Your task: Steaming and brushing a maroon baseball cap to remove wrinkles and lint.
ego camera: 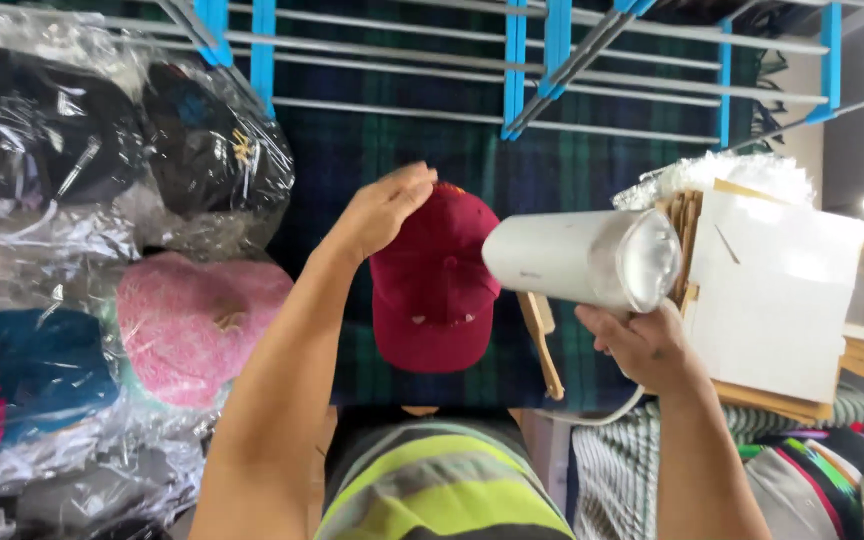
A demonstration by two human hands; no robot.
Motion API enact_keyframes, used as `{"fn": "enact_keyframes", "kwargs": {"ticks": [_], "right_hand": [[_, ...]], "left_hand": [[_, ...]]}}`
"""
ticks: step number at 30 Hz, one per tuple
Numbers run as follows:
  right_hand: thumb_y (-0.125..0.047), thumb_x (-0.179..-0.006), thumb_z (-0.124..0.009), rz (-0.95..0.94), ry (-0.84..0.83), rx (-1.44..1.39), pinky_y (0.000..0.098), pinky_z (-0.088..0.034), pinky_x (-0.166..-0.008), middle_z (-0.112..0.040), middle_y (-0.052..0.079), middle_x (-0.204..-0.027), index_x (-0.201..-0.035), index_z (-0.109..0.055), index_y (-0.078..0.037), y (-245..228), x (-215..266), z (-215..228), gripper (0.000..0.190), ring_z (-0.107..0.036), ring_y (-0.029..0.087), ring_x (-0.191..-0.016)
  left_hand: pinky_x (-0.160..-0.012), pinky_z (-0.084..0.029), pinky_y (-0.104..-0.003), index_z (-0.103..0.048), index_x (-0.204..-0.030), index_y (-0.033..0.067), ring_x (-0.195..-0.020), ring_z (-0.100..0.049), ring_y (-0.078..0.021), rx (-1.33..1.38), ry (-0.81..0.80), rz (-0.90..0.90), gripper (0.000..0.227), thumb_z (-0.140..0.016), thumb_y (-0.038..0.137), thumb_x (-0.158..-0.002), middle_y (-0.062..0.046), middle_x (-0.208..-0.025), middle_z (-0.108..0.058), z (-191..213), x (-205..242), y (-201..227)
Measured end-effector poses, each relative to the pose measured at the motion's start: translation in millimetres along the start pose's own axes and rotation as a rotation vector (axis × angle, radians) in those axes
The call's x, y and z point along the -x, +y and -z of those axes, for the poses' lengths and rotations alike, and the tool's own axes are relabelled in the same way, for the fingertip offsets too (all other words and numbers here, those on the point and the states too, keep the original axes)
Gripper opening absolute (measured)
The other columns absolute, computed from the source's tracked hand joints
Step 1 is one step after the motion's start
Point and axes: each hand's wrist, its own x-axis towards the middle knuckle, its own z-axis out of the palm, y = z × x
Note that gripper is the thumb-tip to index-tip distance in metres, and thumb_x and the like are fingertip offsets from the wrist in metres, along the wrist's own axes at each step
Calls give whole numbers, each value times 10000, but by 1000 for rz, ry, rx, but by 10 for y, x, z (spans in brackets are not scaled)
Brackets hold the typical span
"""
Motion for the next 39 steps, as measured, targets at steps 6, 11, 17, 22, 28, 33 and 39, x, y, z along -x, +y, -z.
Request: {"fn": "enact_keyframes", "kwargs": {"ticks": [6,11,17,22,28,33,39], "right_hand": [[-259,-843,-865,280,24,142,514,-509,-553,-597,261,-701,-875,-635,33,-467,-486,-295,373,-650,499,-728],[-371,-958,-725,213,-63,251,567,-506,-602,-663,266,-796,-1099,-601,42,-934,-869,-271,454,-664,515,-784],[-415,-924,-743,275,-107,342,487,-556,-558,-674,184,-754,-1010,-638,-19,-920,-673,-138,419,-694,433,-698],[-438,-919,-719,265,-223,473,488,-587,-601,-698,166,-812,-1040,-628,-8,-887,-801,-198,456,-711,421,-697],[-459,-903,-729,175,-290,376,572,-563,-566,-664,279,-769,-1041,-573,6,-743,-1183,-169,510,-680,494,-713],[-452,-859,-709,-481,-329,68,400,-605,-409,-664,212,-618,-1070,-658,-71,-309,-1516,80,438,-685,318,-479],[-464,-909,-655,-860,-288,-556,438,-510,-329,-565,190,-648,-1048,-615,-78,854,-1035,-288,412,-569,292,-413]], "left_hand": [[-1182,-373,-428,-703,-1321,238,-1335,-576,-267,193,-43,481,538,-615,588,-922,-67,-1383,-654,14,98,365],[-1145,-408,-414,-704,-1319,243,-1292,-607,-257,235,-27,557,542,-631,590,-909,-77,-1349,-672,3,13,240],[-1154,-414,-459,-646,-1385,146,-1339,-546,-326,189,-88,510,522,-484,463,-1004,-127,-1422,-617,14,-88,-80],[-1119,-441,-453,-668,-1363,205,-1299,-578,-272,228,-90,577,487,-557,482,-978,-75,-1372,-654,-12,-141,-237],[-1044,-499,-462,-679,-1344,187,-1273,-598,-299,271,-61,631,518,-586,504,-945,-113,-1380,-647,42,32,362],[-964,-559,-440,-703,-1318,232,-1191,-640,-272,308,-44,721,480,-633,491,-920,-83,-1343,-670,32,-87,188],[-919,-546,-476,-696,-1330,186,-1205,-619,-334,392,34,740,527,-648,453,-878,-135,-1329,-669,-36,-140,-52]]}}
